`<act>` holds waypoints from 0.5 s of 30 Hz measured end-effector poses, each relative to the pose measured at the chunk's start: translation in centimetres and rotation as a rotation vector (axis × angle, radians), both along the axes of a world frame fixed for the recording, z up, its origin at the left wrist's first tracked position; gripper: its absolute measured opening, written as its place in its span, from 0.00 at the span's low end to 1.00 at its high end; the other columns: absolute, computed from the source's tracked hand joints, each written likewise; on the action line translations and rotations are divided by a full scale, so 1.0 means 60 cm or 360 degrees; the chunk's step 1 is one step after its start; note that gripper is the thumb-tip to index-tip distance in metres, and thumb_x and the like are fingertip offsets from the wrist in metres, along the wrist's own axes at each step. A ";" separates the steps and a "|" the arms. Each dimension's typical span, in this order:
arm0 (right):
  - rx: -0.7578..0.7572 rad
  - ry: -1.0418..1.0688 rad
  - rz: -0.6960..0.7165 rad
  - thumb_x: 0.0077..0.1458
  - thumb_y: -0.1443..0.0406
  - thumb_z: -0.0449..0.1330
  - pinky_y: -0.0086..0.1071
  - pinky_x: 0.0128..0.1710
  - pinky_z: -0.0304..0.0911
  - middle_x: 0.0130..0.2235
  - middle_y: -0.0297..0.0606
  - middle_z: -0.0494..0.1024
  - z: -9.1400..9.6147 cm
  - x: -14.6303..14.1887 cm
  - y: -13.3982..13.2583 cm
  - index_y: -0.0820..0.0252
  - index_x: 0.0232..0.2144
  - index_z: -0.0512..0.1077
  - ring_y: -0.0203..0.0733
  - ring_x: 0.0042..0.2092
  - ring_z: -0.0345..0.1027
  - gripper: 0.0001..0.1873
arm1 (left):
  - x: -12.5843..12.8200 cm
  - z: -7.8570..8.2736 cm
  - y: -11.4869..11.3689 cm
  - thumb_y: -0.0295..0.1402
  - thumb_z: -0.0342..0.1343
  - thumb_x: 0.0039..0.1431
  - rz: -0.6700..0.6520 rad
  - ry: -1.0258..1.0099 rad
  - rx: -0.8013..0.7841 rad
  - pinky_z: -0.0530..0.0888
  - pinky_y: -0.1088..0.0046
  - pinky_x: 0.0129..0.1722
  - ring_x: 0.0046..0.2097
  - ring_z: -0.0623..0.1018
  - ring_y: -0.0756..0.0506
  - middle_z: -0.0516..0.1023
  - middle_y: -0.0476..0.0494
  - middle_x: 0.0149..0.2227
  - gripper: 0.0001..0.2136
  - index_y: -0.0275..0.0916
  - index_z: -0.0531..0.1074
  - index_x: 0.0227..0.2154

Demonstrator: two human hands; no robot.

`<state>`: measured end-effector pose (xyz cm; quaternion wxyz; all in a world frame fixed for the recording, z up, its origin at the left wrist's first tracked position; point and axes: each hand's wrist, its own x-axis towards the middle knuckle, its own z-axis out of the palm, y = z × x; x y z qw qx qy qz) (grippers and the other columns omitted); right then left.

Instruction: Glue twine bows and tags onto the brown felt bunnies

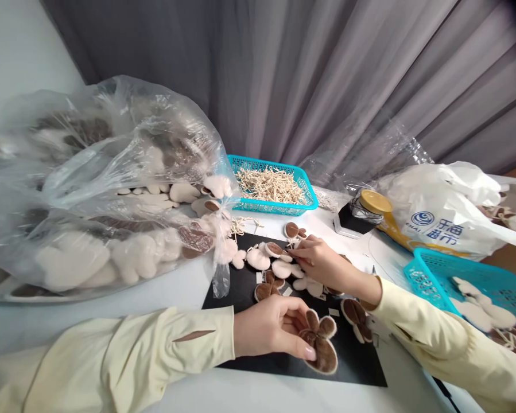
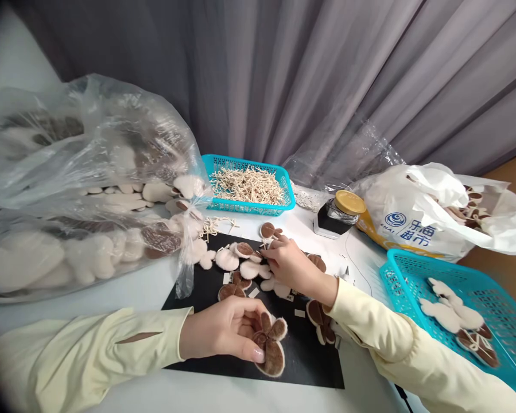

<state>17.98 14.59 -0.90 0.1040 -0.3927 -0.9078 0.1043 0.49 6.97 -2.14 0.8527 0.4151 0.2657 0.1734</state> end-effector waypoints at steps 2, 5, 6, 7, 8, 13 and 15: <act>-0.0039 -0.0001 0.0000 0.53 0.75 0.51 0.34 0.36 0.61 0.30 0.41 0.72 0.006 0.003 -0.001 0.60 0.38 0.75 0.42 0.34 0.63 0.15 | 0.000 0.001 0.001 0.26 0.67 0.33 0.0001 0.0005 -0.0006 0.67 0.71 0.38 0.34 0.72 0.50 0.72 0.51 0.28 0.16 0.34 0.68 0.28; -0.0115 -0.0017 0.0002 0.52 0.76 0.52 0.32 0.34 0.61 0.29 0.40 0.73 0.017 0.007 -0.005 0.58 0.40 0.75 0.40 0.33 0.64 0.17 | -0.001 0.003 0.001 0.26 0.67 0.34 0.0000 0.0012 -0.0009 0.67 0.71 0.38 0.34 0.72 0.49 0.71 0.51 0.28 0.16 0.34 0.68 0.28; -0.0139 -0.0015 -0.0003 0.51 0.76 0.53 0.32 0.33 0.62 0.29 0.39 0.73 0.021 0.009 -0.007 0.57 0.40 0.75 0.40 0.33 0.64 0.18 | -0.001 0.003 0.002 0.26 0.67 0.34 -0.0001 0.0015 -0.0008 0.67 0.71 0.39 0.35 0.72 0.49 0.71 0.51 0.28 0.16 0.34 0.69 0.28; -0.0159 -0.0003 -0.0017 0.50 0.76 0.53 0.31 0.33 0.62 0.30 0.39 0.73 0.027 0.012 -0.010 0.57 0.40 0.75 0.40 0.34 0.65 0.18 | -0.001 0.004 0.002 0.25 0.67 0.34 0.0005 0.0017 -0.0002 0.67 0.71 0.39 0.35 0.72 0.49 0.71 0.51 0.29 0.15 0.34 0.69 0.28; -0.0171 0.0019 -0.0046 0.50 0.76 0.54 0.30 0.33 0.62 0.30 0.38 0.74 0.033 0.015 -0.014 0.57 0.40 0.75 0.39 0.34 0.66 0.18 | -0.001 0.005 0.003 0.25 0.66 0.35 0.0015 0.0021 0.0011 0.67 0.71 0.39 0.35 0.72 0.49 0.72 0.51 0.29 0.15 0.35 0.69 0.28; -0.0125 0.0252 -0.0421 0.54 0.69 0.56 0.30 0.30 0.63 0.31 0.38 0.77 0.083 0.045 -0.063 0.59 0.34 0.74 0.39 0.31 0.69 0.08 | 0.001 0.009 0.006 0.25 0.65 0.38 0.0078 0.0093 0.0111 0.68 0.71 0.38 0.35 0.73 0.49 0.73 0.49 0.30 0.14 0.34 0.69 0.31; -0.0097 0.0438 -0.0508 0.52 0.67 0.58 0.31 0.31 0.64 0.30 0.36 0.77 0.100 0.055 -0.097 0.58 0.30 0.73 0.39 0.30 0.70 0.04 | 0.004 0.008 0.007 0.27 0.65 0.39 0.0089 0.0099 0.0099 0.70 0.70 0.35 0.33 0.73 0.49 0.73 0.49 0.29 0.15 0.34 0.68 0.32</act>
